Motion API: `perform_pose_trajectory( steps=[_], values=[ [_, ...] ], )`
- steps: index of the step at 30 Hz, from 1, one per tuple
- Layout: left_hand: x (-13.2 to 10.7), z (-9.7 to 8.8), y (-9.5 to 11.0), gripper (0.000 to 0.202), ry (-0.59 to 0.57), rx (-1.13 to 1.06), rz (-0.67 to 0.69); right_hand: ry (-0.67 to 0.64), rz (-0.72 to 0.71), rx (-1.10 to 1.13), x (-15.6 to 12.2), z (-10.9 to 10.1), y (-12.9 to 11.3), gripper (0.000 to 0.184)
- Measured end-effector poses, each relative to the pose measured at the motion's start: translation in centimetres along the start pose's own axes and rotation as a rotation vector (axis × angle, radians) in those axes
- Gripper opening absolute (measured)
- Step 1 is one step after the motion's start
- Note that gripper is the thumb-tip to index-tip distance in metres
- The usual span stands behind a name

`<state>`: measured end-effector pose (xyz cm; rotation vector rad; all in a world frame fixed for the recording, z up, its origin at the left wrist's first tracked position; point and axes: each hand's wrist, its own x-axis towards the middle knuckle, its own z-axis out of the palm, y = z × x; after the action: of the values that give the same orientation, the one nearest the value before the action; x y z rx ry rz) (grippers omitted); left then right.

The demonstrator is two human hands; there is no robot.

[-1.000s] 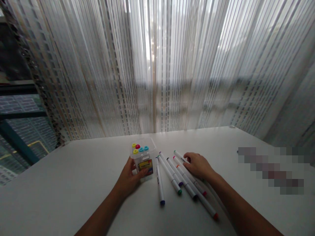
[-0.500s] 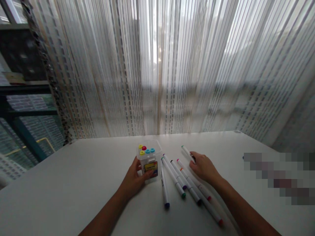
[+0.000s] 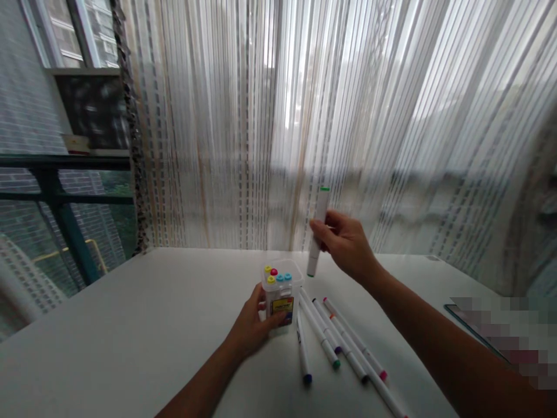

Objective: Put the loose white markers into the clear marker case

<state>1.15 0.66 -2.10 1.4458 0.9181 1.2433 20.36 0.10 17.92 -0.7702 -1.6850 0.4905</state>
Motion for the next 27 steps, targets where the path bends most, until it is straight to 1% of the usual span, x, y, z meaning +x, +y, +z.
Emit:
perform_pose_trajectory(
  steps=[3,4,8,10,12,16,21,23,26,27],
  values=[
    [0.1,0.1,-0.3,0.066,-0.007,-0.014,0.023,-0.128,0.095,-0.037,1.7,2.3,0.0,0.011],
    [0.2,0.1,-0.4,0.067,-0.005,-0.013,0.031,-0.162,0.132,-0.065,1.9,3.0,0.1,0.010],
    [0.2,0.0,-0.2,0.068,-0.003,0.002,0.060,-0.313,0.279,-0.129,1.6,5.0,0.5,0.016],
    [0.2,0.0,0.1,0.068,-0.012,0.020,0.073,-0.369,0.334,-0.161,1.2,5.5,0.7,0.026],
    [0.2,0.0,0.4,0.066,-0.018,0.044,0.082,-0.415,0.357,-0.229,0.8,5.8,1.0,0.031],
    [0.1,0.0,0.8,0.066,-0.025,0.057,0.088,-0.473,0.301,-0.417,0.4,5.7,1.2,0.020],
    [0.0,0.1,0.8,0.062,-0.007,0.057,0.090,-0.586,0.199,-0.574,0.2,5.6,0.9,0.021],
    [0.0,0.1,0.7,0.060,-0.012,0.052,0.099,-0.584,0.170,-0.626,0.2,5.6,0.9,0.019],
    [0.0,0.1,0.5,0.060,-0.015,0.047,0.110,-0.536,0.134,-0.702,0.2,5.6,1.1,0.006],
    [0.0,0.1,0.4,0.060,-0.018,0.041,0.110,-0.525,0.129,-0.720,0.2,5.6,1.1,0.009]
  ],
)
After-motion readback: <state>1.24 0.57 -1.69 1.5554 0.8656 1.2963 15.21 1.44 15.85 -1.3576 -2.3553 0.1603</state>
